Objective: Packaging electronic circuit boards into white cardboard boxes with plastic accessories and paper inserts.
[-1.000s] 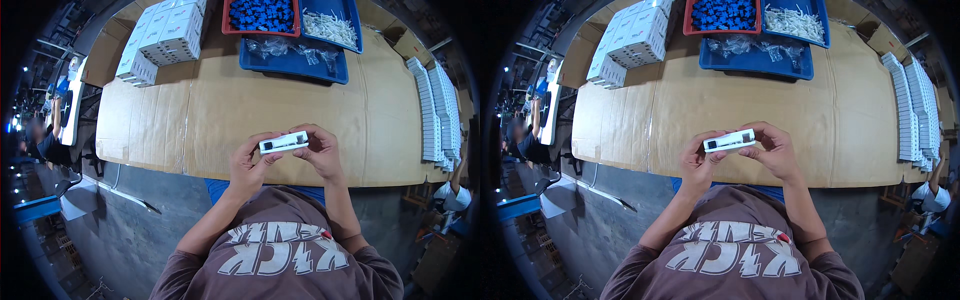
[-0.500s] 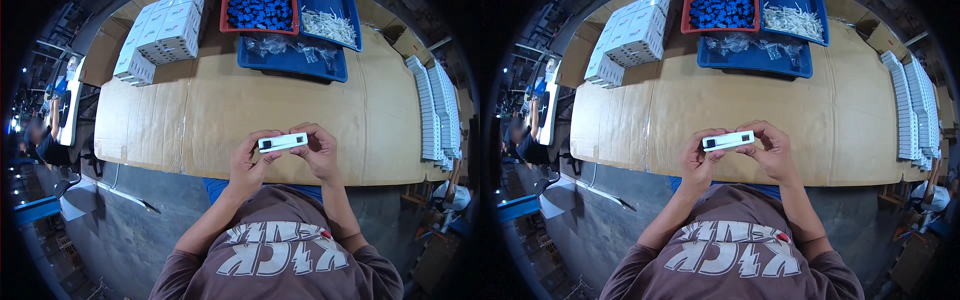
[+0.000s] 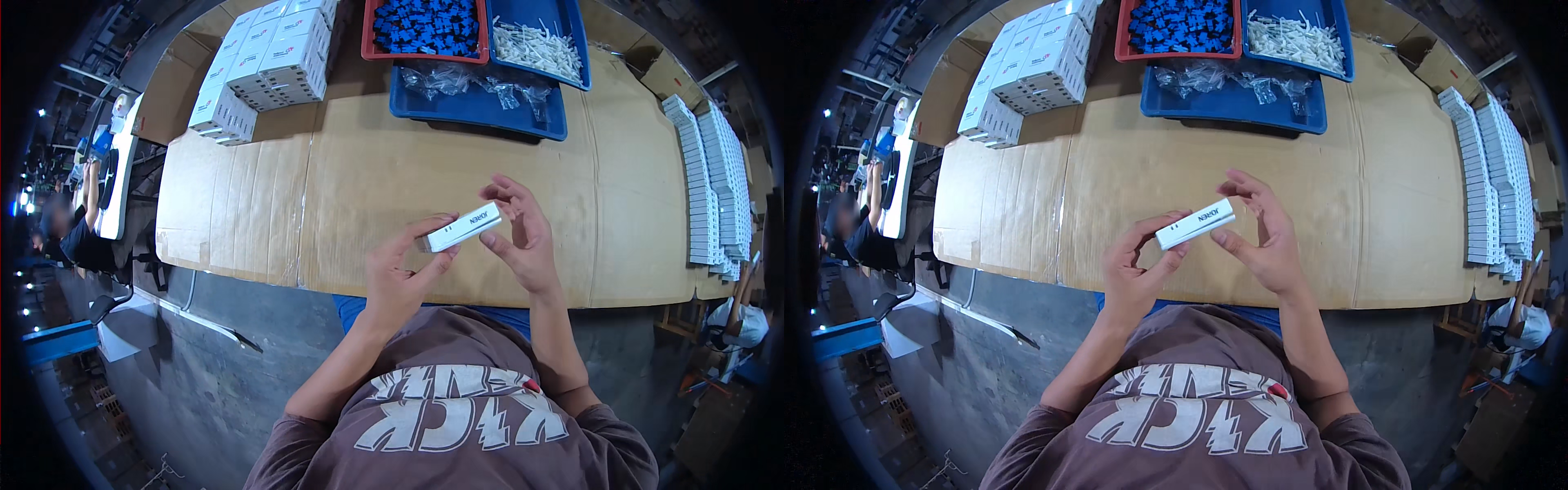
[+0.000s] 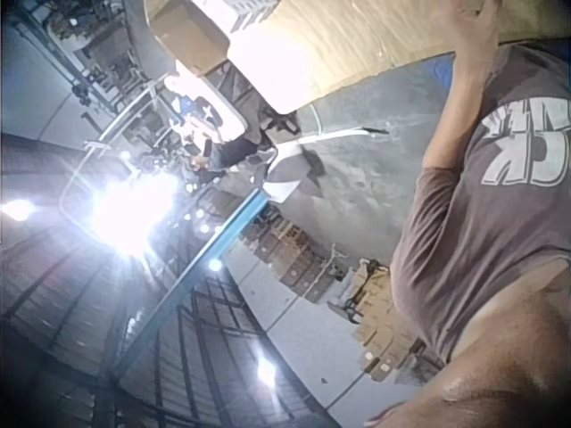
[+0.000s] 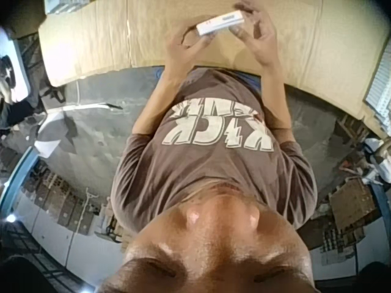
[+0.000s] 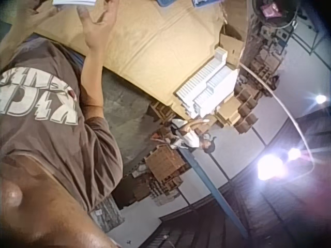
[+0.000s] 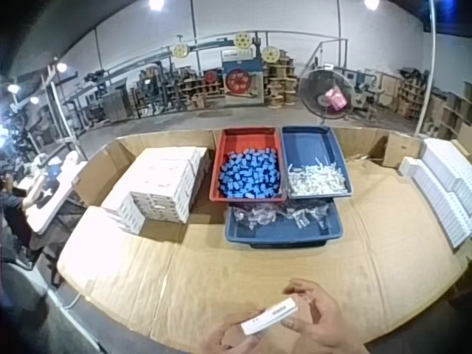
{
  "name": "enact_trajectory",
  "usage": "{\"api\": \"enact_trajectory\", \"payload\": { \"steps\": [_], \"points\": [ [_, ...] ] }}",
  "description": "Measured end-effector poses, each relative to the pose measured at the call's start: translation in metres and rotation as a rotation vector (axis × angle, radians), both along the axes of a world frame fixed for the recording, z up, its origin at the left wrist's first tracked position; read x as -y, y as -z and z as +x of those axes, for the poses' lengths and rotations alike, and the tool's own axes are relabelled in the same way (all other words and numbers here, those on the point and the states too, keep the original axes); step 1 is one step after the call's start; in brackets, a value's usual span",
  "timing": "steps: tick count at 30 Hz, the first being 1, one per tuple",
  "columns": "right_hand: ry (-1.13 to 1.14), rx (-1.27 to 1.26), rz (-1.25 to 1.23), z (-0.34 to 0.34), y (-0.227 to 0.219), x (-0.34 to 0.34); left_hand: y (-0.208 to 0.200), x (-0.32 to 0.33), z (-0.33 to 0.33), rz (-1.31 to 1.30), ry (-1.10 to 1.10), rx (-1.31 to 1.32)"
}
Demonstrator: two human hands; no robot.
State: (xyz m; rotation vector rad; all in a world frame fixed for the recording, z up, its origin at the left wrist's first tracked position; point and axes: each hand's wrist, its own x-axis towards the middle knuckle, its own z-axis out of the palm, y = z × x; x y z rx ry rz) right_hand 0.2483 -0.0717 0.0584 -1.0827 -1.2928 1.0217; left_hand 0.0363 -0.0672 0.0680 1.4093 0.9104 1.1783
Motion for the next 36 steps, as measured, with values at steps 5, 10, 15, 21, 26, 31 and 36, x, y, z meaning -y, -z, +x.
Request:
{"api": "enact_trajectory", "payload": {
  "steps": [5, 10, 15, 21, 26, 31, 36],
  "points": [
    [-0.167, -0.199, -0.145, 0.0, 0.005, 0.004, 0.002, 0.007, 0.001, -0.116, 0.008, -0.046],
    [-0.152, -0.145, -0.054, -0.002, 0.013, 0.004, 0.003, 0.009, 0.001, -0.012, -0.016, -0.15],
    [-0.136, -0.234, -0.124, -0.007, 0.002, 0.005, 0.004, 0.01, 0.0, -0.029, 0.0, -0.138],
    [-0.221, -0.177, -0.238, 0.003, 0.012, 0.007, 0.004, 0.007, 0.001, -0.291, -0.103, 0.24],
    [-0.255, -0.104, -0.285, 0.001, 0.012, 0.015, 0.003, -0.001, -0.003, -0.351, -0.078, 0.184],
    [-0.199, -0.162, -0.331, 0.002, 0.021, 0.02, 0.0, -0.01, -0.004, -0.372, -0.019, 0.126],
    [-0.176, -0.352, -0.37, 0.005, 0.027, 0.02, 0.011, -0.012, -0.001, -0.681, 0.062, 0.641]
  ]
}}
